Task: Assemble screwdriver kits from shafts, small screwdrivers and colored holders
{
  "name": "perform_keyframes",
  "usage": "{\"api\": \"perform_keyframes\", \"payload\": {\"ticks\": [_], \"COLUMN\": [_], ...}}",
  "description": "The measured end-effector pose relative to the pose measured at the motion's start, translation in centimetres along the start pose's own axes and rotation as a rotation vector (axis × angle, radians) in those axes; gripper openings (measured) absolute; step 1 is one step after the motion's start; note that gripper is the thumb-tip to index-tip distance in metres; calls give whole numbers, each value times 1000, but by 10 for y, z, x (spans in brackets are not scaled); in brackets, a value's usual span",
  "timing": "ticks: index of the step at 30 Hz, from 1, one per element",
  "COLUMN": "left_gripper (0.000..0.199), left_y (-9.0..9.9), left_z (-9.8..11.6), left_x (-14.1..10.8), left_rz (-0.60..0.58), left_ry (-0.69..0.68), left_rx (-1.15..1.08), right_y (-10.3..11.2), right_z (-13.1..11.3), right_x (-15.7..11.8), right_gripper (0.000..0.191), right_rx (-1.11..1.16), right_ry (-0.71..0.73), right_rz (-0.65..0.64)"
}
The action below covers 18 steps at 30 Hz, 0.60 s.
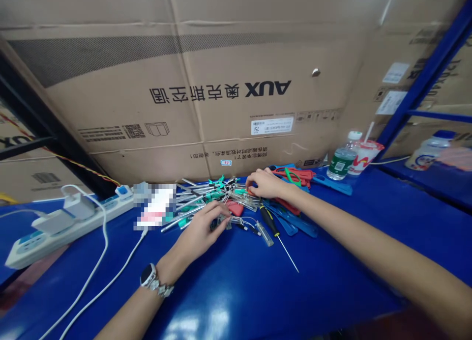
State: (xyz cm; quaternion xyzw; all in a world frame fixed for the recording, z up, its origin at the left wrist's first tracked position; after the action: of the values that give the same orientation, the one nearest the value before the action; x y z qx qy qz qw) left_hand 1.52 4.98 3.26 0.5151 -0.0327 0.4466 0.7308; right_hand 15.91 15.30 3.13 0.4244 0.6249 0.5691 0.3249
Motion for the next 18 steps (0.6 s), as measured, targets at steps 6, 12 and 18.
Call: {"api": "perform_keyframes", "payload": {"ticks": [6, 12, 18], "left_gripper": [12, 12, 16], "left_y": [-6, -12, -17], "left_z": [-6, -4, -1], "left_x": [-1, 3, 8], "left_rz": [-35, -31, -30], "left_ry": [18, -32, -62], "left_rx": [13, 81, 145], "right_y": [-20, -18, 9], "right_z": [11, 9, 7], "right_x": [25, 33, 29], "right_gripper": [22, 23, 35], "right_rx": [27, -37, 20], "right_ry": [-85, -106, -51], "right_rz": [-296, -284, -89]}}
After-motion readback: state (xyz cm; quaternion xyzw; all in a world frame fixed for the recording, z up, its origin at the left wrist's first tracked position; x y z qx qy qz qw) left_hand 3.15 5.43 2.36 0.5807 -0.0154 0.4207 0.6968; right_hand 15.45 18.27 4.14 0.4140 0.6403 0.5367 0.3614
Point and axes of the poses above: each hand's wrist, its own x-axis towards the middle knuckle, its own y-axis out of the back of the hand, z = x × y, the point moved 10 cm from there along x, towards the middle knuckle, and after that the axes turned 3 degrees about -y, right-handed, at the moved point
